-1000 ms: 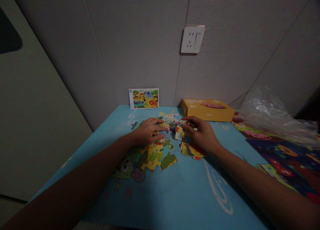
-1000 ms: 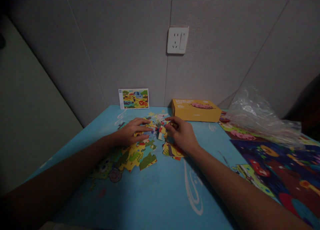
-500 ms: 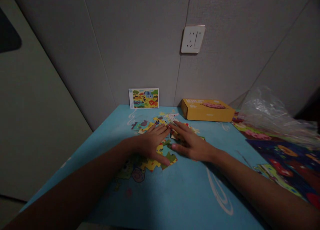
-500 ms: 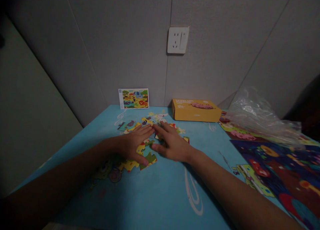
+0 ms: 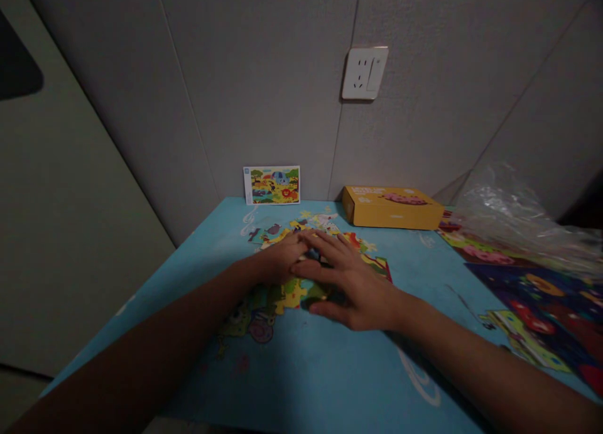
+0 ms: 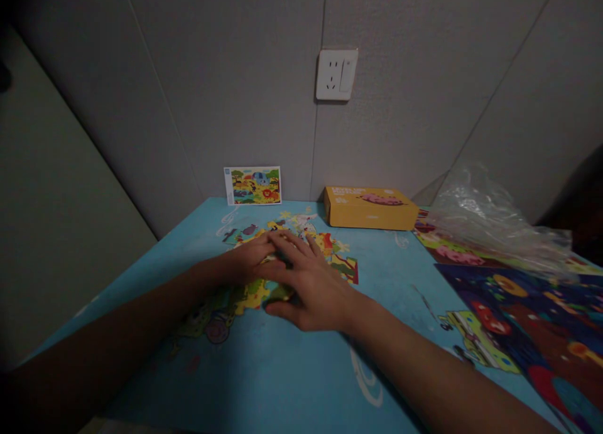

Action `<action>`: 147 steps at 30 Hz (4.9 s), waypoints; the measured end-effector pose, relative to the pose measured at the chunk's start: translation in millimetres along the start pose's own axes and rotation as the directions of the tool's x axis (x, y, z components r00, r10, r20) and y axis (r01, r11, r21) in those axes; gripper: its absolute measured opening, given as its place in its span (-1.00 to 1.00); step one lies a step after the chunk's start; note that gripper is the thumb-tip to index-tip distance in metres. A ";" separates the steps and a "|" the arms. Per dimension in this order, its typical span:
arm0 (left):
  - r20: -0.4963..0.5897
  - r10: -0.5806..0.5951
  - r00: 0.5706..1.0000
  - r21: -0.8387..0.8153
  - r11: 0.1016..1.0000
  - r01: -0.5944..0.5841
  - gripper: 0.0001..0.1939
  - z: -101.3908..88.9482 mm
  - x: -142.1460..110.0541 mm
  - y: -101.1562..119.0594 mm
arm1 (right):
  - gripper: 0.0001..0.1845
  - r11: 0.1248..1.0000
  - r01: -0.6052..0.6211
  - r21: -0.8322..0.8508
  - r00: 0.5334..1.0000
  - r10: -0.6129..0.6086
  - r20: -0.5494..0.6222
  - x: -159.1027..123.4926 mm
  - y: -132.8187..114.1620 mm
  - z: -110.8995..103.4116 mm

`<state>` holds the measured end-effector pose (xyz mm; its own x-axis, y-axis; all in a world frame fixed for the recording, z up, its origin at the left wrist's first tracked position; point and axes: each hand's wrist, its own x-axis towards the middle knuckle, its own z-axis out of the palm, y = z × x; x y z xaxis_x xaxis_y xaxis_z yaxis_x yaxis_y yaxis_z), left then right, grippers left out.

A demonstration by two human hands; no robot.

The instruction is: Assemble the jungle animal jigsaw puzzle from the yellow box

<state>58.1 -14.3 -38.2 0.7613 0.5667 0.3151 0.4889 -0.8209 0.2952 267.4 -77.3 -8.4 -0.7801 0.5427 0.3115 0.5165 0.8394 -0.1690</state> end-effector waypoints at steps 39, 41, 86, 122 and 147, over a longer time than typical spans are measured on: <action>0.050 -0.622 0.781 0.271 0.761 0.589 -0.23 -3.7 -2.6 5.0 | 0.10 0.812 -0.573 0.108 0.819 0.568 0.075 1.7 9.3 25.2; 0.039 -0.623 0.781 0.257 0.762 0.594 -0.22 -2.5 -2.3 4.6 | 0.16 0.832 -0.524 0.185 0.851 0.521 0.065 2.0 14.1 27.3; 0.035 -0.108 0.993 0.134 0.986 0.103 -0.57 1.5 -3.2 3.8 | -0.53 0.904 -0.424 0.044 0.903 0.426 -0.053 0.8 44.3 5.2; -0.282 -0.675 0.682 0.192 0.656 0.730 -0.59 -27.6 -12.3 -42.4 | -0.68 0.869 -0.492 -0.060 0.862 0.477 -0.171 -2.4 62.4 14.1; -0.556 -0.499 0.665 -0.186 0.854 0.485 -0.68 -20.1 -4.4 -43.3 | -0.69 0.922 -0.386 -0.008 0.916 0.382 -0.123 -0.8 55.4 14.3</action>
<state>25.0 20.1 -34.3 0.0257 0.8255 0.5638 0.7079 -0.4133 0.5728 291.6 -30.8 -31.4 -0.4735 0.8143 0.3357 0.7803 0.5646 -0.2689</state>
